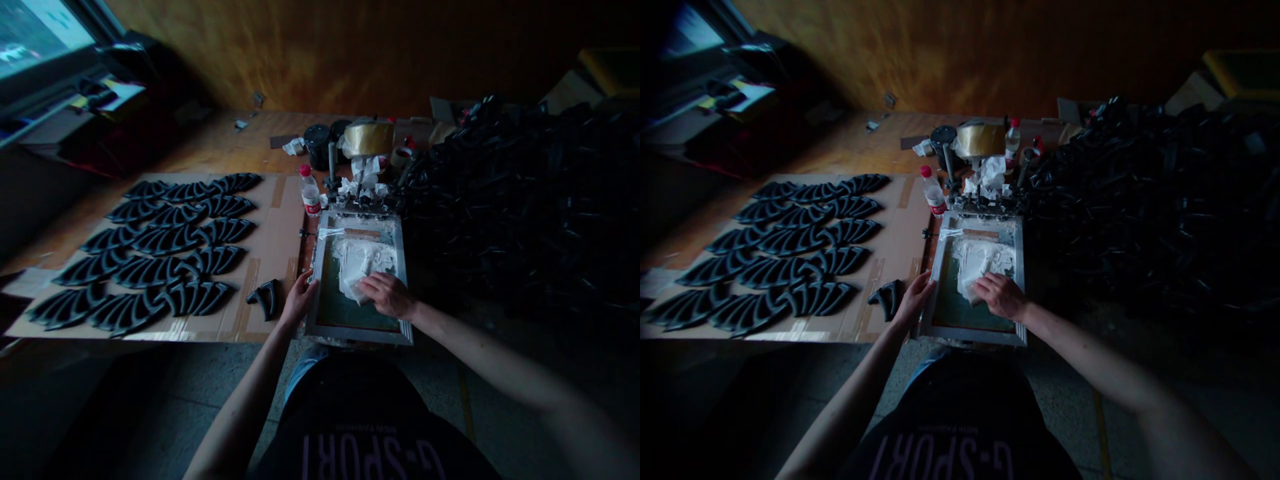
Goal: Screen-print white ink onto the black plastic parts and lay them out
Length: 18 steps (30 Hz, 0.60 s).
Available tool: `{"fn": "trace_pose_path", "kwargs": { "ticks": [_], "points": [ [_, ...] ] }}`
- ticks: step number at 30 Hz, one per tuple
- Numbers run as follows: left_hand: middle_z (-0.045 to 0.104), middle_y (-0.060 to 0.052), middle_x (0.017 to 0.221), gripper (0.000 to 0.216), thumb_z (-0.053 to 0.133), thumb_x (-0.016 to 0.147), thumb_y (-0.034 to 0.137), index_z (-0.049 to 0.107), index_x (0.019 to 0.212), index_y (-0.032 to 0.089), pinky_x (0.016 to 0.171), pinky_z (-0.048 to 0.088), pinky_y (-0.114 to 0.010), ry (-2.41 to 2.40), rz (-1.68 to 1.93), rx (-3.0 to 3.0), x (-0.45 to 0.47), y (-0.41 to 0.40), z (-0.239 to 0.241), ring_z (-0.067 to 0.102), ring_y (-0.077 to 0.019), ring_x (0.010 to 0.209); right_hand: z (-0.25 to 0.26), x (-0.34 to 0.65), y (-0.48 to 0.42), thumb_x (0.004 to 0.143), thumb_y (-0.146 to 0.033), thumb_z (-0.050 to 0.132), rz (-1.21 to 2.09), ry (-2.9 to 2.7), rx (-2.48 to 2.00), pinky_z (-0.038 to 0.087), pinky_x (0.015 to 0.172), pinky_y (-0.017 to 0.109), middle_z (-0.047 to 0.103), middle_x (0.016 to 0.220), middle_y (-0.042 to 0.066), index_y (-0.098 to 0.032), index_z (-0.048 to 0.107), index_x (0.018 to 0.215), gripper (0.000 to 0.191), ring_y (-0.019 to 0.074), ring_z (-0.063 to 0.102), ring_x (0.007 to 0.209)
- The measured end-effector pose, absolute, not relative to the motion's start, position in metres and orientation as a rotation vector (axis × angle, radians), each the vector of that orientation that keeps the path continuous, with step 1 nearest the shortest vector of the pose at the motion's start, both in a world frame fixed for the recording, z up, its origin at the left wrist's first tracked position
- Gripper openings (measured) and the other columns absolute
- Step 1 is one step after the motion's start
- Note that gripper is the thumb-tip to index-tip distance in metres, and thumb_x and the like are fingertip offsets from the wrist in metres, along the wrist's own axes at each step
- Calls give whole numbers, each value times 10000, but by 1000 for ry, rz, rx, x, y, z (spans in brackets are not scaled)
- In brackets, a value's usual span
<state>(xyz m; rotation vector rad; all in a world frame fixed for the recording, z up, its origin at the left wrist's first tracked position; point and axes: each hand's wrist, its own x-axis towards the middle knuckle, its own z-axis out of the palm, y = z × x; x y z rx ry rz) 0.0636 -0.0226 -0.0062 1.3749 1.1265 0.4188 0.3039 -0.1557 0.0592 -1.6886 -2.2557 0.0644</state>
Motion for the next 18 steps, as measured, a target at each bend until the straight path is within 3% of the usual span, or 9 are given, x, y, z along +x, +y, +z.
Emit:
{"fn": "trace_pose_path", "kwargs": {
  "ticks": [3,7,10,14,18],
  "points": [
    [703,-85,976,692,620,791,568,523,1357,183,700,508,-264,1149,414,1365,65,-25,7,657,-190,825,66,307,-146,856,-168,593,163,-2138,-1721,475,776,309,677,906,51,-188,678,975,147,191,600,873],
    [704,-46,878,739,651,774,555,480,1409,216,644,494,-247,1123,423,1343,63,-27,49,647,-181,764,95,336,-100,847,-245,662,133,-1769,-1901,487,865,311,660,1120,42,-258,564,1301,465,183,609,981],
    [688,-29,817,645,538,825,642,580,1310,219,579,474,-244,1110,508,1366,66,-24,93,614,-162,678,116,380,-83,851,-324,662,82,-1510,-2050,487,849,332,658,1083,56,-243,497,1386,566,181,609,915],
    [674,-38,833,616,376,883,687,662,1059,171,576,483,-237,927,780,1259,90,-7,147,610,-133,667,113,431,-108,961,-317,450,94,-1086,-2228,472,818,328,667,988,108,-114,608,1203,354,161,586,835],
    [672,-88,963,597,381,902,656,612,1086,136,655,514,-235,714,991,1199,124,14,181,657,-161,866,61,405,-141,906,-377,556,323,-1192,-2289,484,739,324,661,819,84,-138,665,827,274,180,591,738]
  ]
}}
